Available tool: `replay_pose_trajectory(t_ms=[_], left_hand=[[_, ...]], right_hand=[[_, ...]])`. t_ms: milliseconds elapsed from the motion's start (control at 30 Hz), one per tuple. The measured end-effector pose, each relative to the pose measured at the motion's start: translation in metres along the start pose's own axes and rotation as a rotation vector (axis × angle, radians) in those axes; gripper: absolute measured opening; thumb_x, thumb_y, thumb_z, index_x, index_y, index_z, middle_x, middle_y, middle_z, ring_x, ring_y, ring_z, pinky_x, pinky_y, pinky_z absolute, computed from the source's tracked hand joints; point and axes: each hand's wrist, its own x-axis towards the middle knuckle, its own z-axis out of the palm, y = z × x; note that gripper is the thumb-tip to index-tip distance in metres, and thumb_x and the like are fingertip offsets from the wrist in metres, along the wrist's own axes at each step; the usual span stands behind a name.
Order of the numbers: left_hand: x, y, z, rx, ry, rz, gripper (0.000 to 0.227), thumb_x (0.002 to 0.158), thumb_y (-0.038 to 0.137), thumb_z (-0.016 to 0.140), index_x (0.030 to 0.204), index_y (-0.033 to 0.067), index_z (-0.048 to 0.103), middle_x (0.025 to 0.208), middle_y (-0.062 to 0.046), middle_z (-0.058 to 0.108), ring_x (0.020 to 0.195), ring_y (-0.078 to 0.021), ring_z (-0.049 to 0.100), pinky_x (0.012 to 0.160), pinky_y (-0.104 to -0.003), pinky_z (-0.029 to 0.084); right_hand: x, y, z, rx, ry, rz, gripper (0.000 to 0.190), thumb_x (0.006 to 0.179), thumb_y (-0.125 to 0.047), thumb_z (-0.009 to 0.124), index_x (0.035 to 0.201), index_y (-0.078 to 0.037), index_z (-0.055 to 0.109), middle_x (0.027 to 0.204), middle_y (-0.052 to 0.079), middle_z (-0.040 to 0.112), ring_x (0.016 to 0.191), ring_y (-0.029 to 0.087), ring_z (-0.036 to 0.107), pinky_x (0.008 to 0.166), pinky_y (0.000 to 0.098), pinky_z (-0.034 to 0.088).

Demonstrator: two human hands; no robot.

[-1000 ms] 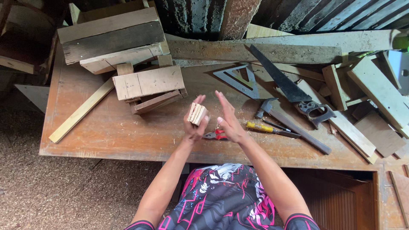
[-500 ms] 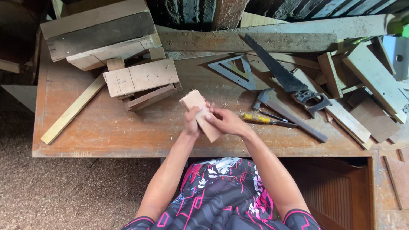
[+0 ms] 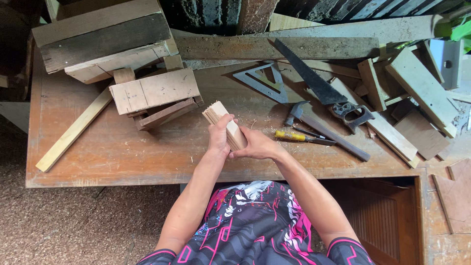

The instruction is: The person uses a chisel and hammer to carve a small wooden block, then saws it to size. They remove nails with pliers and assemble the pieces into a small wooden structure on a cluttered workbench.

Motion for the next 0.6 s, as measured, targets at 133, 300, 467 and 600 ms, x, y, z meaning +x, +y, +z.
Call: replay_pose_trajectory(t_ms=[133, 300, 467, 600], left_hand=[[0.004, -0.001, 0.000, 0.004, -0.040, -0.035, 0.038, 0.075, 0.023, 0.081, 0.102, 0.0008, 0.068, 0.087, -0.009, 0.069, 0.075, -0.0183, 0.068, 0.069, -0.037, 0.058], [0.001, 0.004, 0.012, 0.022, -0.021, 0.016, 0.052, 0.075, 0.036, 0.087, 0.109, 0.0018, 0.067, 0.094, -0.007, 0.070, 0.084, -0.0169, 0.070, 0.073, -0.037, 0.060], [0.000, 0.008, 0.031, 0.111, 0.012, 0.069, 0.055, 0.074, 0.036, 0.086, 0.111, 0.0014, 0.067, 0.099, -0.009, 0.075, 0.089, -0.0188, 0.075, 0.078, -0.034, 0.062], [0.002, -0.006, 0.031, 0.093, -0.011, 0.044, 0.045, 0.076, 0.032, 0.085, 0.107, 0.0043, 0.066, 0.093, -0.006, 0.072, 0.085, -0.0177, 0.072, 0.072, -0.035, 0.061]], right_hand=[[0.005, 0.010, -0.002, 0.105, -0.079, 0.012, 0.091, 0.065, -0.049, 0.087, 0.134, 0.002, 0.059, 0.115, 0.021, 0.074, 0.104, 0.029, 0.074, 0.093, 0.0371, 0.055], [0.001, 0.036, -0.007, 0.594, -0.246, 0.013, 0.080, 0.073, -0.026, 0.088, 0.141, 0.000, 0.054, 0.116, 0.013, 0.072, 0.103, 0.020, 0.068, 0.087, 0.0339, 0.057], [-0.001, 0.045, -0.021, 0.763, -0.336, 0.013, 0.074, 0.077, -0.014, 0.085, 0.143, -0.002, 0.054, 0.117, 0.009, 0.071, 0.104, 0.015, 0.068, 0.087, 0.0317, 0.058], [-0.011, 0.051, -0.027, 0.773, -0.372, -0.017, 0.072, 0.077, -0.014, 0.085, 0.141, -0.004, 0.053, 0.118, 0.009, 0.072, 0.106, 0.015, 0.069, 0.089, 0.0326, 0.058]])
